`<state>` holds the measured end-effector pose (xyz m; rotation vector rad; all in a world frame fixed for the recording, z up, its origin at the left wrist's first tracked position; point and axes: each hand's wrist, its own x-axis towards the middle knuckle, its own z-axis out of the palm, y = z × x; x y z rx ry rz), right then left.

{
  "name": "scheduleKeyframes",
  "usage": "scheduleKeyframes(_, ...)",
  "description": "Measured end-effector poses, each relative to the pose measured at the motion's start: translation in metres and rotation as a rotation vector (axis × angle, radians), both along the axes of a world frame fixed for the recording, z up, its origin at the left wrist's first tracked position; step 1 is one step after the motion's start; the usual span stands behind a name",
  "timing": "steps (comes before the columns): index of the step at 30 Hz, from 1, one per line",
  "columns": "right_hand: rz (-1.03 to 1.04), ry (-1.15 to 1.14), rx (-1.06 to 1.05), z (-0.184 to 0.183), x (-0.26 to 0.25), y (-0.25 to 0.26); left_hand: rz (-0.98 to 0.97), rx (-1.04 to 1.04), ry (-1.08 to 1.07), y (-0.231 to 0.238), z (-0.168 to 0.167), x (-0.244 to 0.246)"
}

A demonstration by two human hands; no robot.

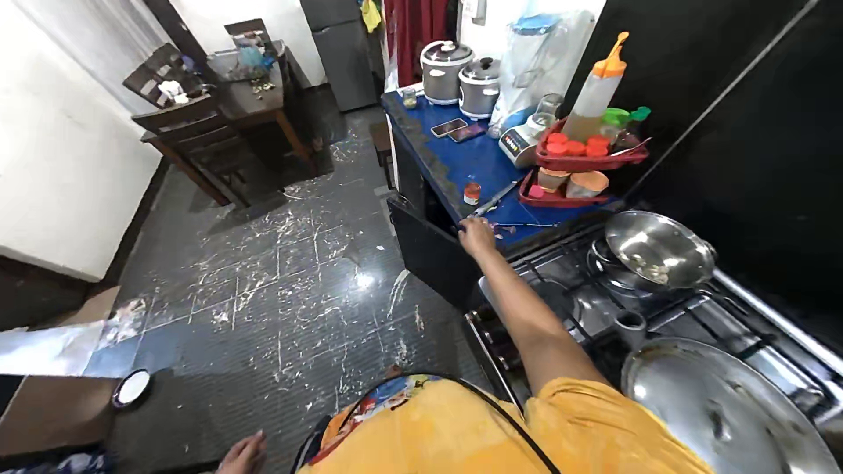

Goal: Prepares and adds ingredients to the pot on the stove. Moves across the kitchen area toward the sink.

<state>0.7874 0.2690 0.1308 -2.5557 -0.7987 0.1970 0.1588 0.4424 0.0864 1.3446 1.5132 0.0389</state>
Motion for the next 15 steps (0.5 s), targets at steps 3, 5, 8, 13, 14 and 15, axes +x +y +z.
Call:
scheduleKeyframes(3, -0.024, -0.069, -0.071, -0.005, 0.039, 0.010, -0.117, 0.079, -0.066, 0.098, -0.012, 0.062)
scheduleKeyframes(5, 0.004, -0.084, -0.153, -0.010, 0.056, 0.015, -0.266, 0.110, -0.065, 0.150, -0.008, 0.125)
scheduleKeyframes(8, 0.079, -0.060, -0.313, -0.014, 0.073, 0.023, -0.587, 0.137, -0.079, 0.192, 0.020, 0.243)
scheduleKeyframes(13, 0.204, -0.047, -0.381, -0.009, 0.096, 0.027, -1.016, 0.172, -0.216, 0.202, 0.062, 0.423)
scheduleKeyframes(14, 0.213, -0.041, -0.387, -0.010, 0.102, 0.027, -1.074, 0.155, -0.249, 0.200, 0.064, 0.451)
scheduleKeyframes(15, 0.214, -0.019, -0.403, -0.009, 0.107, 0.027, -1.123, 0.137, -0.283, 0.198, 0.066, 0.478)
